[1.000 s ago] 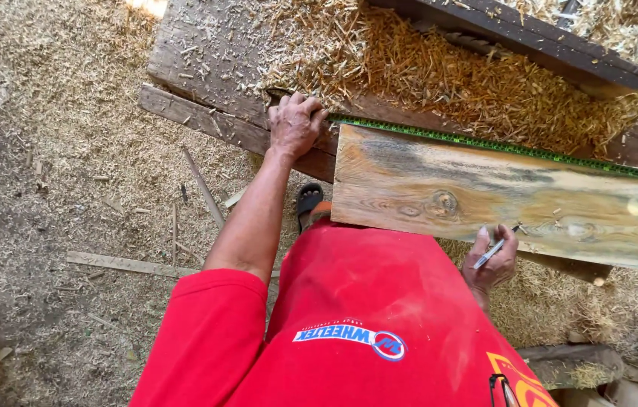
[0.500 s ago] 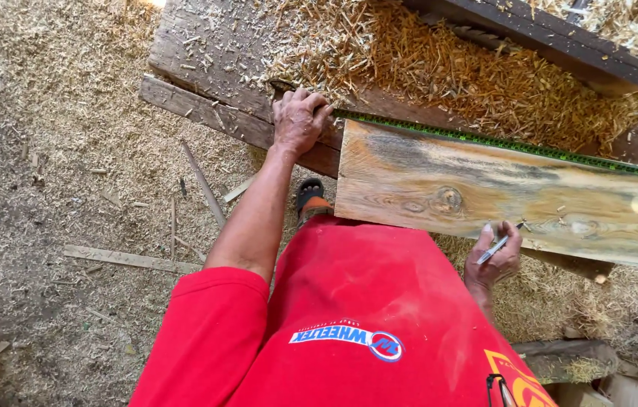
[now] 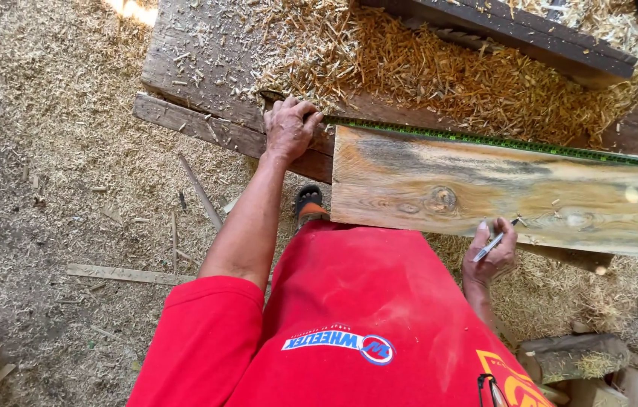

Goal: Measuring and marking wooden boards and frames using a tape measure and a pen.

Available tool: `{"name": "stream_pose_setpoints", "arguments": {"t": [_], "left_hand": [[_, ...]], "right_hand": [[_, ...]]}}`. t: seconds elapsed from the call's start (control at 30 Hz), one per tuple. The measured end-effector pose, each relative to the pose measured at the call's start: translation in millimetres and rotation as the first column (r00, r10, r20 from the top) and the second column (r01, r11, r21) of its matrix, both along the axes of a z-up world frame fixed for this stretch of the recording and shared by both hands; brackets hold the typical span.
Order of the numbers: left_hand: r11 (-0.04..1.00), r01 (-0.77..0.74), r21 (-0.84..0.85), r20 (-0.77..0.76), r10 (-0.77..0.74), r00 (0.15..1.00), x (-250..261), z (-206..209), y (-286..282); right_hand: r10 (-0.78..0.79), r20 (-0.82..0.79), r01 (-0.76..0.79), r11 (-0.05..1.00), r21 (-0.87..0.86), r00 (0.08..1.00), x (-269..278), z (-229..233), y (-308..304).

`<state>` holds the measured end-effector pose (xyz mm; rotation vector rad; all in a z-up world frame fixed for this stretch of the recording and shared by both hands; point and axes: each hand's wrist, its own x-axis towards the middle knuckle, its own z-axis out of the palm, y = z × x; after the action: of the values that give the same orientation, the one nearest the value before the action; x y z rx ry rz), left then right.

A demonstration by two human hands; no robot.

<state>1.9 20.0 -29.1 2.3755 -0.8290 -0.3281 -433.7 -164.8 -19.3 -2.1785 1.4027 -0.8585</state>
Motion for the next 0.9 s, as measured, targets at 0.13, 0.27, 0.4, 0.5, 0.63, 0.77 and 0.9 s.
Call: {"name": "stream_pose_setpoints", "arguments": {"t": [0.13,0.27,0.4,0.5,0.63,0.77,0.9], "left_hand": [[1.000,-0.007,0.005,-0.007,0.007,1.000,1.3,0.9,-1.1],[1.000,-0.011,0.007,-0.039,0.011,0.999,2.7,-0.4,-0.8],[0.999,-0.005,0.031,-0.061,0.007,0.998,4.0,0.1,-0.3],[0.997,0.039,0.066,-0.109,-0.032,0.994,8.3,2.6,0.1],[0.962,0.129,0.238,-0.262,-0.065,0.963,28.0,26.7,-12.1],[0.943,0.265,0.201,-0.450,-0.152,0.880,55.3,19.8,-14.0],[0.933,0.324,0.160,-0.420,-0.233,0.877,72.4,20.5,3.2]], "right_hand": [[-0.014,-0.006,0.014,1.000,0.012,1.000,-0.7,-2.2,-0.7],[-0.025,-0.009,0.025,1.000,0.008,1.000,0.1,-1.6,-0.8],[-0.008,0.008,0.008,1.000,0.006,1.000,-0.2,-3.2,-0.5],[0.003,0.010,-0.004,1.000,0.009,1.000,-2.1,-3.4,-1.1],[0.006,-0.011,-0.006,1.000,0.015,1.000,-1.9,-1.4,-0.8],[0.033,-0.033,-0.032,0.999,0.021,0.999,-4.1,-0.9,-2.8],[0.041,-0.033,-0.040,0.999,0.031,0.999,-3.5,-1.7,-3.5]]}}
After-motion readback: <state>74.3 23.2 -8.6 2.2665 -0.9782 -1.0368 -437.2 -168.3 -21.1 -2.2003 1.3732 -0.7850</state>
